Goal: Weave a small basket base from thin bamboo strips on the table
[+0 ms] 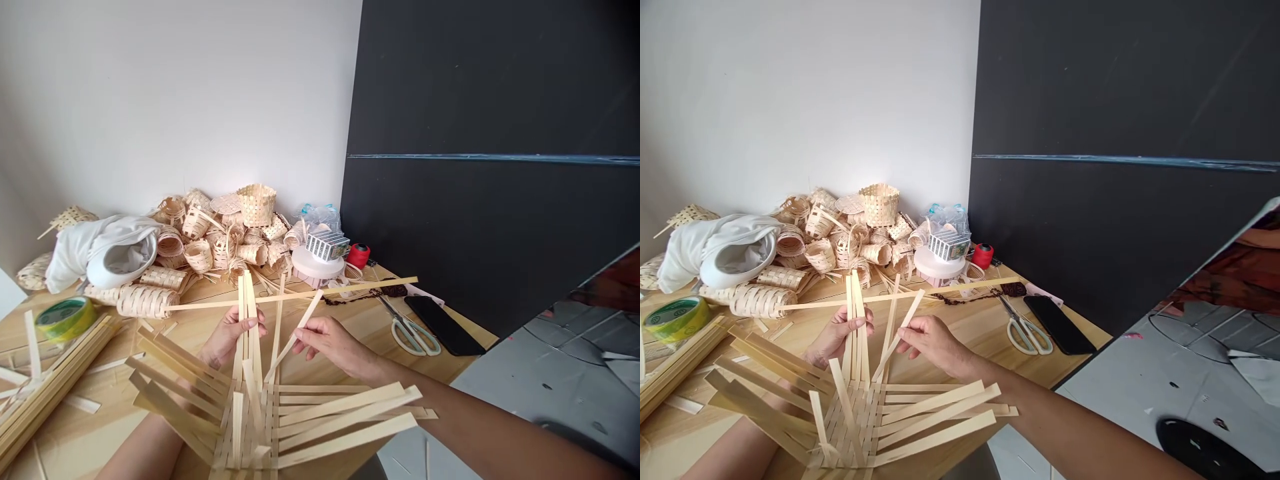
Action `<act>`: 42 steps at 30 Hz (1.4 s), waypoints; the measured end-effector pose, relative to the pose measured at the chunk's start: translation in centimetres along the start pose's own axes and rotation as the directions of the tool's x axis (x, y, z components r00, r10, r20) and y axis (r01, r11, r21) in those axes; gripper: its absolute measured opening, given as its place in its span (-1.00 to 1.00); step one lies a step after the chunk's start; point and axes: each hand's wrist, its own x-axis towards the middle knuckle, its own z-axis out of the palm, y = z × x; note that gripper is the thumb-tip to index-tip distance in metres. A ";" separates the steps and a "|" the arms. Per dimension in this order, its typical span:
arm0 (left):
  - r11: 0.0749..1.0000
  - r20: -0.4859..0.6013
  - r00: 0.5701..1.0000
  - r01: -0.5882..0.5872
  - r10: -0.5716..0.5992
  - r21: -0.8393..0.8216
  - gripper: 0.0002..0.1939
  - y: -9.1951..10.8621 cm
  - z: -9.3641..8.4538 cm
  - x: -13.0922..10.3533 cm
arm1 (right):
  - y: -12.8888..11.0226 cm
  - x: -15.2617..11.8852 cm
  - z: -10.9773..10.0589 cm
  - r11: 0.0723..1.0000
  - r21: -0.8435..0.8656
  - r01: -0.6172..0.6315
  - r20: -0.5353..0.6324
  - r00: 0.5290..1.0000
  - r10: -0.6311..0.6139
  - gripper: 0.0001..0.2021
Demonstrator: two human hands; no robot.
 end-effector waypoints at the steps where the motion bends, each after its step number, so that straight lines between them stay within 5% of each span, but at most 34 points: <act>1: 1.000 -0.002 1.000 0.000 0.000 0.004 -0.84 0.0 0.0 0.0 | 0.1 0.0 -0.1 1.000 -0.028 -0.003 -0.020 1.000 0.003 -0.76; 11: 1.000 -0.013 1.000 -0.024 0.024 -0.012 -0.80 -0.1 -0.2 0.1 | 0.8 0.1 -0.4 0.997 0.059 -0.052 -0.094 0.994 0.057 -0.77; 19: 0.998 0.002 0.999 -0.035 0.035 -0.053 -0.80 -0.4 -0.6 0.2 | 1.5 -0.7 -0.4 0.992 0.084 0.089 -0.087 0.993 -0.082 -0.80; 25: 0.998 0.005 1.000 -0.023 0.023 -0.056 -0.82 -0.4 -0.6 0.1 | 1.4 0.2 -0.4 0.964 0.264 -0.035 -0.076 0.995 0.057 -0.76; 33: 0.997 -0.009 0.999 -0.050 0.050 -0.065 -0.81 -0.4 -1.2 0.3 | 2.9 0.6 -1.6 0.947 0.314 -0.063 0.029 0.998 0.057 -0.70; 40: 0.999 0.039 0.999 -0.032 0.032 -0.017 -0.85 0.2 0.2 0.0 | 1.4 1.8 -1.4 0.983 0.182 -0.004 0.024 1.000 -0.001 -0.75; 42: 1.000 0.058 0.998 -0.018 0.018 -0.001 -0.85 0.2 0.5 0.0 | 0.4 2.3 -1.1 0.989 -0.050 0.140 0.120 0.984 -0.134 -0.78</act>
